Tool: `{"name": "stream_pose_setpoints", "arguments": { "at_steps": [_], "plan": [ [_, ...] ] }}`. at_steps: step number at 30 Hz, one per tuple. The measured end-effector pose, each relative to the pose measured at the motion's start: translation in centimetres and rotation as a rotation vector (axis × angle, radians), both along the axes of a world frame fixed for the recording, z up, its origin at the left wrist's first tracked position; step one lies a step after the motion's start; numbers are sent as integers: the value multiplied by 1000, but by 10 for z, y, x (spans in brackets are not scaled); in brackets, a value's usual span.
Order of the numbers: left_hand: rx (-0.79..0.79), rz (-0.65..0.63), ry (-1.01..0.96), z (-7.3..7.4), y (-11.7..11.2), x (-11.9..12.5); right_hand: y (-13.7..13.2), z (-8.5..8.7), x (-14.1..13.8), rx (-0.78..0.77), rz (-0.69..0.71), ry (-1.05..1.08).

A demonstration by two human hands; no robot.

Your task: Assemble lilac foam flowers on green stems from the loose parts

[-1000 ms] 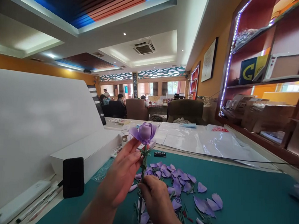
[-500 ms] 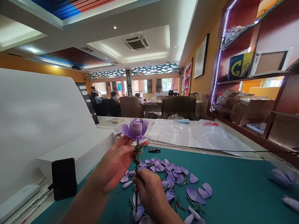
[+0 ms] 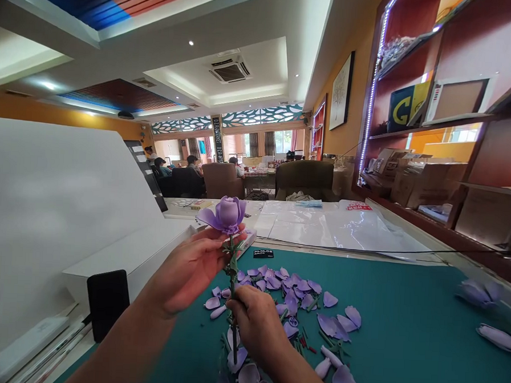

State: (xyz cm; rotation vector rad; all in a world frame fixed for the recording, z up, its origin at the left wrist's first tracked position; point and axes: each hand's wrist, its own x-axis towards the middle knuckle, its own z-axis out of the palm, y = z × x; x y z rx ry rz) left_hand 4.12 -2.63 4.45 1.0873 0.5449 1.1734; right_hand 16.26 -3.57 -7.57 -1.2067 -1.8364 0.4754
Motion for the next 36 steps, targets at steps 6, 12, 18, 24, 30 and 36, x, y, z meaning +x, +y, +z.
{"name": "stream_pose_setpoints", "arguments": {
  "at_steps": [6,12,18,24,30,36],
  "plan": [
    [81,130,-20,9,-6,-17,-1,4,2,-3,-16,-18],
    [269,299,65,26,3,-59,-5,7,1,-121,89,46],
    [174,137,161,18,19,-67,-8,4,-2,-228,191,139],
    [187,160,200,11,18,-67,-7,6,0,-188,175,112],
    [182,154,177,-18,19,-63,-8,9,2,-213,194,194],
    [123,-243,65,-75,24,-42,-9,13,1,-213,197,223]
  ]
}}
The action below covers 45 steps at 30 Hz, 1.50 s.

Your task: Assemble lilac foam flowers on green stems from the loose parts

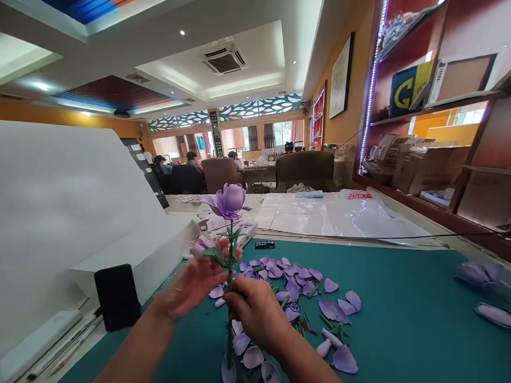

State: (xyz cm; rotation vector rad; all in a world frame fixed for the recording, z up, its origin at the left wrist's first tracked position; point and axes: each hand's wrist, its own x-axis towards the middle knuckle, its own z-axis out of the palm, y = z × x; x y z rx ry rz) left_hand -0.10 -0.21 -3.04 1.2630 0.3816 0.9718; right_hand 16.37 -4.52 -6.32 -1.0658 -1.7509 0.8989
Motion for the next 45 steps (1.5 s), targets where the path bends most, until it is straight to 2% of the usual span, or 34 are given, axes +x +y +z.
{"name": "stream_pose_setpoints", "arguments": {
  "at_steps": [3,5,10,17,19,21,22,24,27,30,35,38,41,45],
  "plan": [
    [16,-162,-52,-13,1,14,0,0,-1,15,27,24],
    [19,-197,-92,-16,0,21,0,-1,-2,21,39,30],
    [29,-125,-131,-18,1,27,0,-2,-1,18,50,14],
    [-5,-133,-109,-22,6,22,0,1,-1,40,96,-60],
    [-26,-130,-104,-23,7,21,1,6,10,71,148,-164],
    [1,-87,-109,-22,8,20,3,11,31,34,176,-250],
    [4,-77,-104,-21,8,19,6,13,45,10,126,-272],
    [-4,-95,-104,-18,10,18,11,13,76,-11,-111,-346],
    [-10,-119,-104,-14,11,19,23,3,117,-56,-456,-638],
    [-11,-117,-87,-13,9,19,39,-17,141,-115,-562,-776],
    [-2,-103,-53,-16,7,17,64,-55,149,-168,-557,-919],
    [-10,-121,-42,-17,7,15,72,-70,149,-163,-514,-969],
    [-12,-138,-45,-18,8,14,73,-76,149,-138,-480,-974],
    [-19,-151,-71,-19,8,14,67,-75,149,-62,-453,-895]
  ]
}}
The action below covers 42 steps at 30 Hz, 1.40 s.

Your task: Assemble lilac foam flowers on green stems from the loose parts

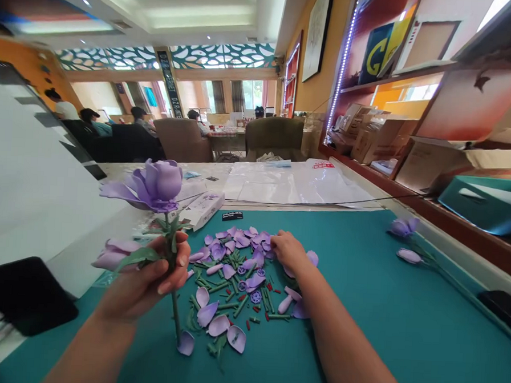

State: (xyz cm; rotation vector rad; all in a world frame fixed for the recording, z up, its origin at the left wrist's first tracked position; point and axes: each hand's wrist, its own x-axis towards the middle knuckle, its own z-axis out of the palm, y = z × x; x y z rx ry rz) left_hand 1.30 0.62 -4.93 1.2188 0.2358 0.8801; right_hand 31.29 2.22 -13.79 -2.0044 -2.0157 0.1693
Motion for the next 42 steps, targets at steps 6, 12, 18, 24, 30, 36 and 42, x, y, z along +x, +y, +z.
{"name": "stream_pose_setpoints", "arguments": {
  "at_steps": [6,12,18,24,30,36,42],
  "plan": [
    [-15,3,-37,-2,-2,0,-6,23,-9,176,39,215],
    [9,10,-31,-5,-2,-2,-36,86,-59,399,269,740],
    [-33,62,-72,-8,-6,-4,-63,124,-114,303,399,787],
    [25,96,-85,-9,-11,-3,-61,120,-136,370,348,793],
    [92,18,-45,-6,-12,-10,-68,125,-147,279,520,752],
    [57,-14,-56,-4,-16,-12,-79,129,-151,190,537,660],
    [60,20,-35,-3,-17,-10,-75,111,-166,362,392,604]
  ]
}}
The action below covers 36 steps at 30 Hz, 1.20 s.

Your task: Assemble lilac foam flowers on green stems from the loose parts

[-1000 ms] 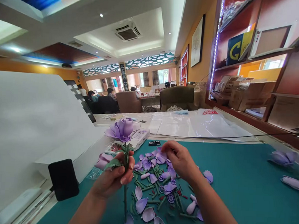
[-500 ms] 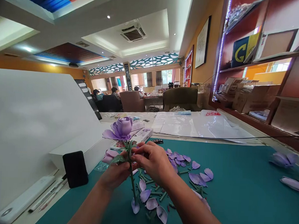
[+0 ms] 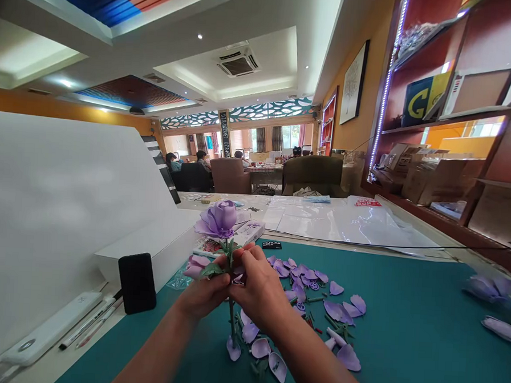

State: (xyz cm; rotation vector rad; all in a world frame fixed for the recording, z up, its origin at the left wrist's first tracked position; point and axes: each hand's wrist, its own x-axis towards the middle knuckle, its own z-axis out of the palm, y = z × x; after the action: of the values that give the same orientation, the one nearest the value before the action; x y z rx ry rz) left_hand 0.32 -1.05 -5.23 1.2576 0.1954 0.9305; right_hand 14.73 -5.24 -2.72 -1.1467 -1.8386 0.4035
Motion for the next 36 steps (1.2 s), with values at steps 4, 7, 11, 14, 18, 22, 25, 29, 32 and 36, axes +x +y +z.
{"name": "stream_pose_setpoints", "arguments": {
  "at_steps": [4,7,11,14,18,22,25,29,32,36],
  "plan": [
    [15,-5,29,1,-1,5,5,-19,-12,92,-61,118],
    [63,-3,54,-1,-1,5,7,-26,-16,110,-37,201],
    [172,-24,176,2,4,-23,7,-28,-15,17,42,287],
    [241,128,235,21,10,-57,5,-27,-13,-26,45,275],
    [300,222,278,64,15,-71,3,-23,-13,-21,51,252],
    [332,261,377,95,15,-49,3,-20,-13,-38,95,240],
    [362,226,409,103,12,-37,4,-17,-12,-45,142,206],
    [369,167,386,107,6,-36,3,-9,-11,-78,185,158],
    [398,182,408,111,1,-37,2,-6,-11,-92,185,126],
    [459,282,447,112,-1,-38,3,-5,-13,-59,198,97]
  ]
}}
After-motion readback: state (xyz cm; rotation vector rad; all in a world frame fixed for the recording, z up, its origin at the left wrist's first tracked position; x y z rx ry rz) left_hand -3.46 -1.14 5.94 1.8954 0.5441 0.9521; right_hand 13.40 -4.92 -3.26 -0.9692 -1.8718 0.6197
